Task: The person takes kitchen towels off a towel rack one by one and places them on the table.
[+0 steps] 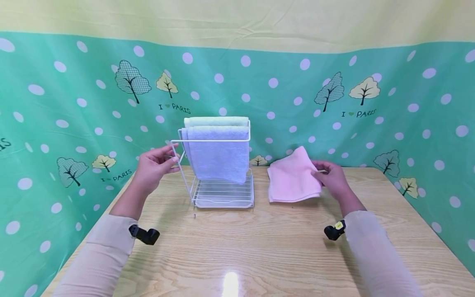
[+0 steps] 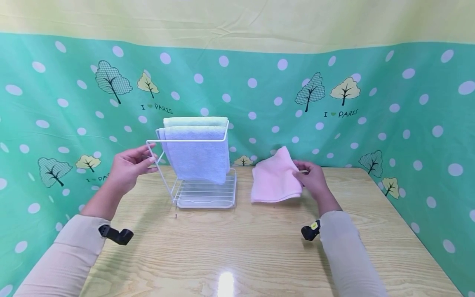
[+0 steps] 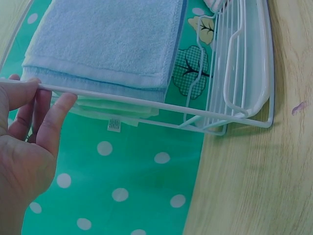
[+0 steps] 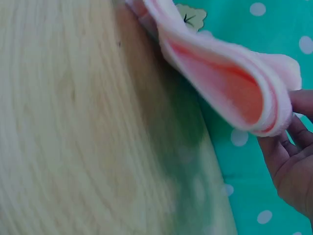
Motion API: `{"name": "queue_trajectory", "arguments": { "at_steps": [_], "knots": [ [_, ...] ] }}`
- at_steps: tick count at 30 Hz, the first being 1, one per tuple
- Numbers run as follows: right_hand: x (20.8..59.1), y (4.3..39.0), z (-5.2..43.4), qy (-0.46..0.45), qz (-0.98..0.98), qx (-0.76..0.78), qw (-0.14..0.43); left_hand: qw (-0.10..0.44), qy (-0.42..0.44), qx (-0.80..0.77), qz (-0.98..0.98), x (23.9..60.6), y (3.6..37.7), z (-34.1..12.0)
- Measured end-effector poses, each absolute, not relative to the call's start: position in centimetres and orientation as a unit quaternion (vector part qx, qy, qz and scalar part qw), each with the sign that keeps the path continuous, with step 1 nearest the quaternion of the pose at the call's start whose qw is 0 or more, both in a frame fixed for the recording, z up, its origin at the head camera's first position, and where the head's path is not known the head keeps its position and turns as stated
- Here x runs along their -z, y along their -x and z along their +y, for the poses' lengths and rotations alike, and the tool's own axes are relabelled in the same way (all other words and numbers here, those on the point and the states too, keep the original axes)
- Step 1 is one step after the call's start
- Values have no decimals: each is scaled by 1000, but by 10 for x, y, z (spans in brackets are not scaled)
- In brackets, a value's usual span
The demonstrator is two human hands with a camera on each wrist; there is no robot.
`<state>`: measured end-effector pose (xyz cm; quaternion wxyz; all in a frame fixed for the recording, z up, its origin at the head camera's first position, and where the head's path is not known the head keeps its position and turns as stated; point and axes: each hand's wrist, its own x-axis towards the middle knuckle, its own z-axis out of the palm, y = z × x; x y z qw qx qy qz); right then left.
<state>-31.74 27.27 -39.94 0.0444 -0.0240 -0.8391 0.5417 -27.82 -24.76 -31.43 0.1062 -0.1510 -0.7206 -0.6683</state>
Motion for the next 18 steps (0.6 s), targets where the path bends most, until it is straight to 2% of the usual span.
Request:
{"name": "queue_trajectory", "arguments": {
  "at_steps": [6, 10, 18],
  "knots": [
    [410, 318, 285, 20, -869, -493, 31, 107, 152, 667, -721, 315, 278, -247],
    [419, 320, 291, 3, -884, -465, 43, 111, 144, 663, -726, 316, 280, -248],
    [426, 318, 299, -5, -885, -464, 36, 114, 140, 659, -730, 316, 278, -246]
  ]
}}
